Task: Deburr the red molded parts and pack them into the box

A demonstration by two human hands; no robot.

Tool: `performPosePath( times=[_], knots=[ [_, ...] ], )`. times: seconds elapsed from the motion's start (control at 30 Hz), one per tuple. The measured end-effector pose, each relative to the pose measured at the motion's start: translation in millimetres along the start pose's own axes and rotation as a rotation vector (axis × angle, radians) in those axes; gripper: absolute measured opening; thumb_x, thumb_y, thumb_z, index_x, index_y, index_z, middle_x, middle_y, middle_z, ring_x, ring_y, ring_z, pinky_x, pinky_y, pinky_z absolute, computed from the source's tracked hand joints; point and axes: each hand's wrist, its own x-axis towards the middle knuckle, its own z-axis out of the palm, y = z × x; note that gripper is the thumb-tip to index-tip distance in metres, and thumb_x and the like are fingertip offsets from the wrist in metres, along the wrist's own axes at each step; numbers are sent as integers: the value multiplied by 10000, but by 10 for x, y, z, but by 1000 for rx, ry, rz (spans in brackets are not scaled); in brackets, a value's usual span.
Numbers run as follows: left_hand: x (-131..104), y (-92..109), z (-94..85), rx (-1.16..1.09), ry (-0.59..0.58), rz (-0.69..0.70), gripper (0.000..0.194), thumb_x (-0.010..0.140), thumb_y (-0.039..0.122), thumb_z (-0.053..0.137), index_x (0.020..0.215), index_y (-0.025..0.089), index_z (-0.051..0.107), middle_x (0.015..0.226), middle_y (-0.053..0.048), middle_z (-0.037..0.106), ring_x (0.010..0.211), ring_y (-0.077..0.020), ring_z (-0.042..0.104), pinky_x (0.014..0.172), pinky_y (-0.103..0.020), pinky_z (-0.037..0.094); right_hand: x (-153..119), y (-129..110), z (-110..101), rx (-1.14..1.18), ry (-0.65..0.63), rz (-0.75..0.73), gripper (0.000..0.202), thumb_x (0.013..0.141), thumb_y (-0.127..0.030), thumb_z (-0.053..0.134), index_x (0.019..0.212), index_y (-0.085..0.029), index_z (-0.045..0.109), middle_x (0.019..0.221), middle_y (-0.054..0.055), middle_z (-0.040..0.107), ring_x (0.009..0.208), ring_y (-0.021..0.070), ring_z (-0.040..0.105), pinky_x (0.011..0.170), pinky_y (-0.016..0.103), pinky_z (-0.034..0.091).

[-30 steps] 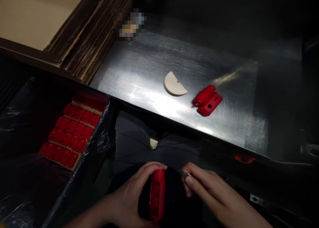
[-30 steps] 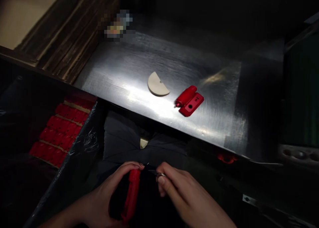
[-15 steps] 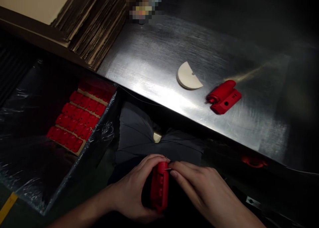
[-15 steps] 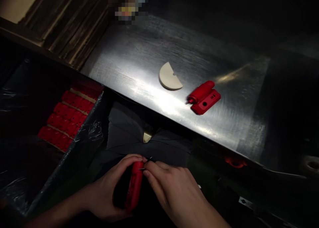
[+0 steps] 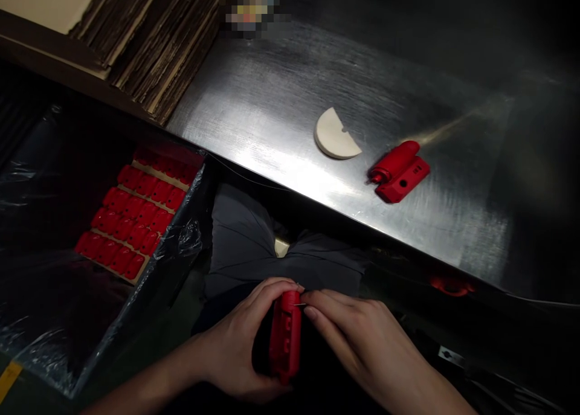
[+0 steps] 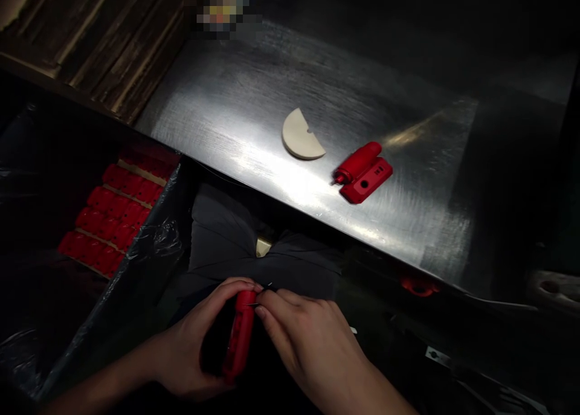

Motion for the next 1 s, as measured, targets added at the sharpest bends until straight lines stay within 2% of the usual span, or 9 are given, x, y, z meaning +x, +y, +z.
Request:
performPosePath(
  times=[0.27,0.47,0.6,0.83,1.0],
  knots=[
    [14,2,18,15,-5,2,1116,726,271,921,1627,288,263,1580,-169,472,1470,-379,507,1228,-492,469,-6,25,7,-111,-35,-17,392,1169,-431,344,1116,-275,700,926,11,727,776,192,725,657,305,471],
    [26,19,13,2,-6,-3,1159,700,283,944,1630,339,255,1576,-134,476,1466,-360,509,1232,-478,465,-48,6,57,-122,16,-2,283,1162,-297,402,1095,-275,676,934,-20,722,799,166,731,684,270,498],
    [46,41,9,12,-12,-16,1161,695,279,949,1626,357,260,1567,-121,491,1464,-347,512,1232,-475,466,-81,21,71,-166,54,-29,265,1159,-281,416,1098,-280,674,929,-31,726,791,162,742,667,265,507],
    [26,43,26,39,-11,7,1179,678,288,961,1629,330,265,1565,-134,507,1449,-353,525,1223,-472,482,-108,55,114,-323,117,-108,271,1163,-294,404,1095,-276,666,891,-40,729,721,167,757,567,291,462],
    [-4,13,19,64,-23,10,1226,659,326,988,1640,338,252,1582,-128,514,1466,-350,519,1238,-468,479,-109,36,110,-335,89,-91,310,1172,-323,374,1075,-277,665,856,-39,721,671,173,748,541,312,429]
  ],
)
